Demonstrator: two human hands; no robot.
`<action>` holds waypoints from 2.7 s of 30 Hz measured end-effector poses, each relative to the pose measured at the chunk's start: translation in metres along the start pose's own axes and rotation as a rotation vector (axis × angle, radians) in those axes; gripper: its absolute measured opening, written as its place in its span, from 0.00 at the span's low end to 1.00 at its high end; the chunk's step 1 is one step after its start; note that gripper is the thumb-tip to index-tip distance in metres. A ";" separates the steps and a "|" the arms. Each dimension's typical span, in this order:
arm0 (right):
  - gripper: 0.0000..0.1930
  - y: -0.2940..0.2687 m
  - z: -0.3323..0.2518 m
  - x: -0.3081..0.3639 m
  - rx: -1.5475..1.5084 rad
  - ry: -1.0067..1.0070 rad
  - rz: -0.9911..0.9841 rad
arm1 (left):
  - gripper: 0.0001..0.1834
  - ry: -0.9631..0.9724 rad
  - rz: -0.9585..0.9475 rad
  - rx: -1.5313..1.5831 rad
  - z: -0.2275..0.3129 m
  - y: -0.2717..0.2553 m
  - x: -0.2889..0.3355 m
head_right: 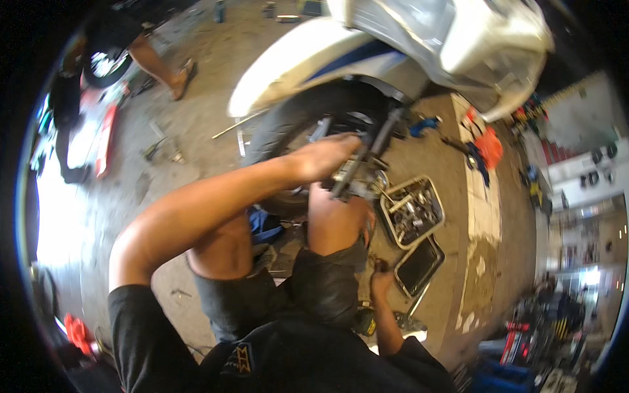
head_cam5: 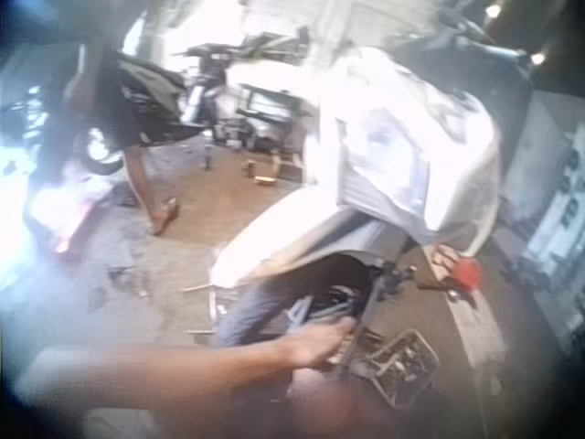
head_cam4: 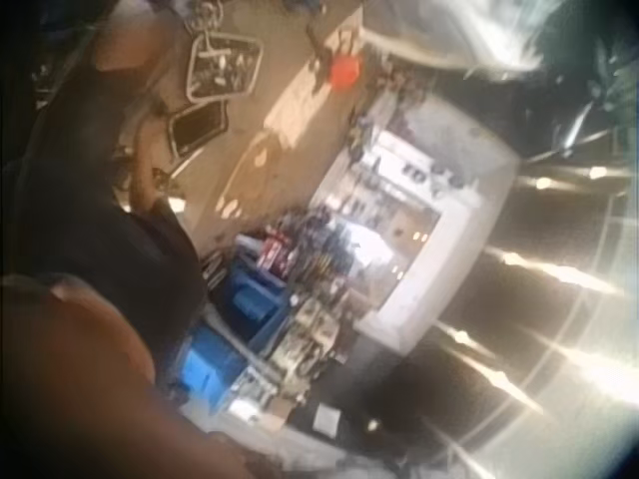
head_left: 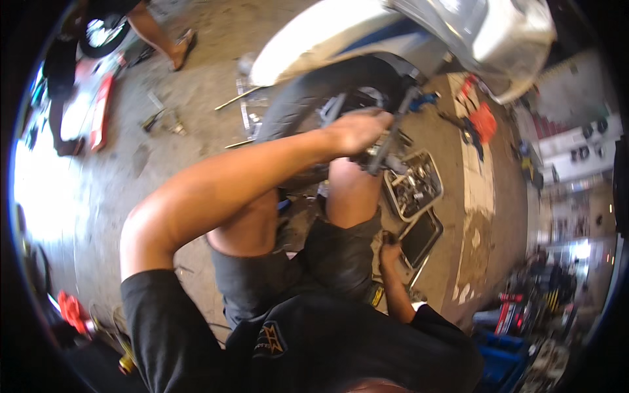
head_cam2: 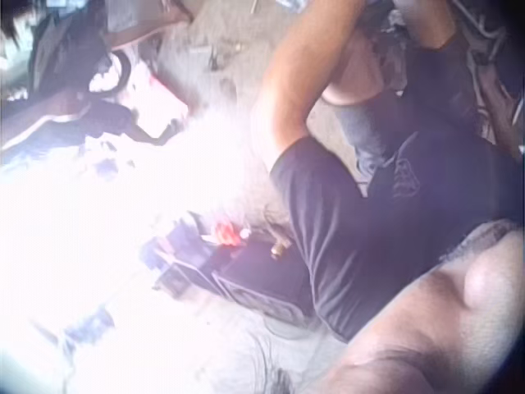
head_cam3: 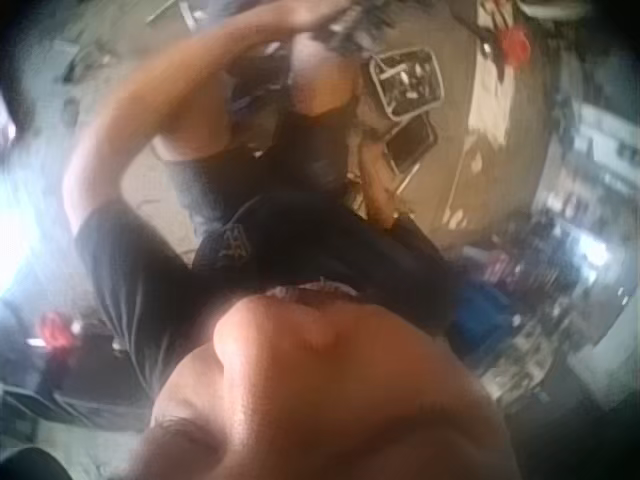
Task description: The person holds a metal brake component and uses a yellow angle grinder to sand or smooth the edges of the part while sitting on the floor.
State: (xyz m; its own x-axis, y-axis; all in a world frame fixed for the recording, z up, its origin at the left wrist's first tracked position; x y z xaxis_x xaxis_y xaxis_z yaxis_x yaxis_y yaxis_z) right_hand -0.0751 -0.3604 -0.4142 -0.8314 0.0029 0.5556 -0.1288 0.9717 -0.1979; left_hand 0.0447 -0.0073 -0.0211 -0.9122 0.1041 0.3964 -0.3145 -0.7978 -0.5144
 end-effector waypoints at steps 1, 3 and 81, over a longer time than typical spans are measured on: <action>0.24 -0.040 0.015 -0.007 0.197 -0.027 0.220 | 0.24 0.108 -0.024 0.023 0.014 0.009 -0.017; 0.22 -0.070 -0.020 -0.091 0.226 -0.055 0.110 | 0.22 0.222 0.234 0.445 0.089 -0.010 -0.075; 0.22 0.035 -0.476 0.009 1.324 -1.464 -0.578 | 0.20 0.294 0.907 1.422 -0.043 0.207 -0.094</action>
State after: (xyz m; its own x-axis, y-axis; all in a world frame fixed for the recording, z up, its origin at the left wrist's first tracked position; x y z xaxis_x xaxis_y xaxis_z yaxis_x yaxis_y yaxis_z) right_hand 0.1704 -0.2140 -0.0317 -0.1952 -0.9802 -0.0331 -0.1496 0.0631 -0.9867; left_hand 0.0544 -0.1563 -0.1979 -0.7183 -0.6783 0.1551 0.6072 -0.5022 0.6157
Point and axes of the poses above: each hand's wrist, its own x-axis away from the middle knuckle, its own y-axis out of the palm, z = x × y, the point moved 5 cm from there along -x, towards the middle knuckle, and after that the axes turned 3 degrees about z, right-handed, at the moved point
